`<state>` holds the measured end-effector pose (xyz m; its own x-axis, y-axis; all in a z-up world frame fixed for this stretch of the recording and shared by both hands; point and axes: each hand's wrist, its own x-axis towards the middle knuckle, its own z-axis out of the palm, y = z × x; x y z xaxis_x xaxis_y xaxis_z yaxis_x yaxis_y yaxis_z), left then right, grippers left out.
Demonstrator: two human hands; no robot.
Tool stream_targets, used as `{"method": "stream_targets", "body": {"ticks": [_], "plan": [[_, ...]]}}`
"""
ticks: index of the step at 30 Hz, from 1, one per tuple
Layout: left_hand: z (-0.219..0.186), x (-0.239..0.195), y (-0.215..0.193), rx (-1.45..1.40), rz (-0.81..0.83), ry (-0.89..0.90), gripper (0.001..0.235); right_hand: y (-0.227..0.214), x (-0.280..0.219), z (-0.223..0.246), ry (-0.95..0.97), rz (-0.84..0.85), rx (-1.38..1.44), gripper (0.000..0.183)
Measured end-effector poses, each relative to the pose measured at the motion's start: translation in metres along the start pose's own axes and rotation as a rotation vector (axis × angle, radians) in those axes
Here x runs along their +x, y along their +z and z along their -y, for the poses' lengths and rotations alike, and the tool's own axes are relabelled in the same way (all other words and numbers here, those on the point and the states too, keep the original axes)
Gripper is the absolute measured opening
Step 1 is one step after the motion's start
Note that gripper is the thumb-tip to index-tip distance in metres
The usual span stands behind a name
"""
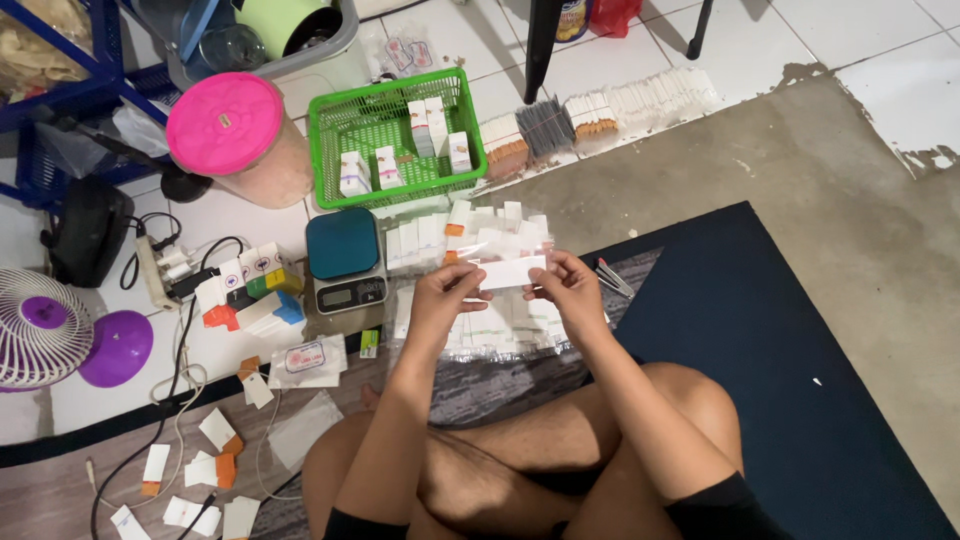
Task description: The person sits on the floor and repeatedly picks up small white rectangular boxes, places them into clear plastic bags, and sets the filled bags aside. The person handles the boxes one at a time, filling multiple bags over the course of the video.
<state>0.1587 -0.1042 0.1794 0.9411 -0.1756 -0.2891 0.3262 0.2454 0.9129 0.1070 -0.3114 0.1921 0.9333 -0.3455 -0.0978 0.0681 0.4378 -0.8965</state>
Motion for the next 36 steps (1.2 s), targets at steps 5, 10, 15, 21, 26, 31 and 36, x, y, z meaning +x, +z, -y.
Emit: {"method": "stream_targets", "body": {"ticks": [5, 10, 15, 21, 26, 31, 36], "plan": [[-0.013, -0.008, 0.004, 0.058, 0.035, 0.011, 0.030, 0.000, -0.001, 0.008, 0.028, 0.008, -0.055, 0.025], [-0.024, -0.014, 0.008, 0.082, 0.050, -0.019, 0.039, -0.007, 0.004, 0.004, -0.012, -0.022, -0.107, 0.017], [-0.028, -0.016, 0.008, 0.119, 0.064, 0.023, 0.026, -0.011, 0.006, 0.004, -0.026, -0.005, -0.123, 0.019], [-0.027, -0.016, 0.007, 0.070, 0.068, 0.028, 0.024, -0.006, 0.001, 0.014, 0.018, 0.146, -0.060, 0.023], [-0.021, -0.015, 0.013, 0.067, 0.100, 0.086, 0.016, -0.004, -0.003, 0.008, 0.063, 0.043, 0.039, 0.014], [-0.017, -0.015, 0.013, 0.045, 0.152, 0.122, 0.007, -0.003, -0.005, -0.001, 0.027, -0.022, -0.025, 0.007], [-0.024, -0.019, 0.020, 0.155, 0.164, 0.112, 0.021, -0.005, -0.006, 0.004, -0.015, 0.054, -0.247, 0.009]]}}
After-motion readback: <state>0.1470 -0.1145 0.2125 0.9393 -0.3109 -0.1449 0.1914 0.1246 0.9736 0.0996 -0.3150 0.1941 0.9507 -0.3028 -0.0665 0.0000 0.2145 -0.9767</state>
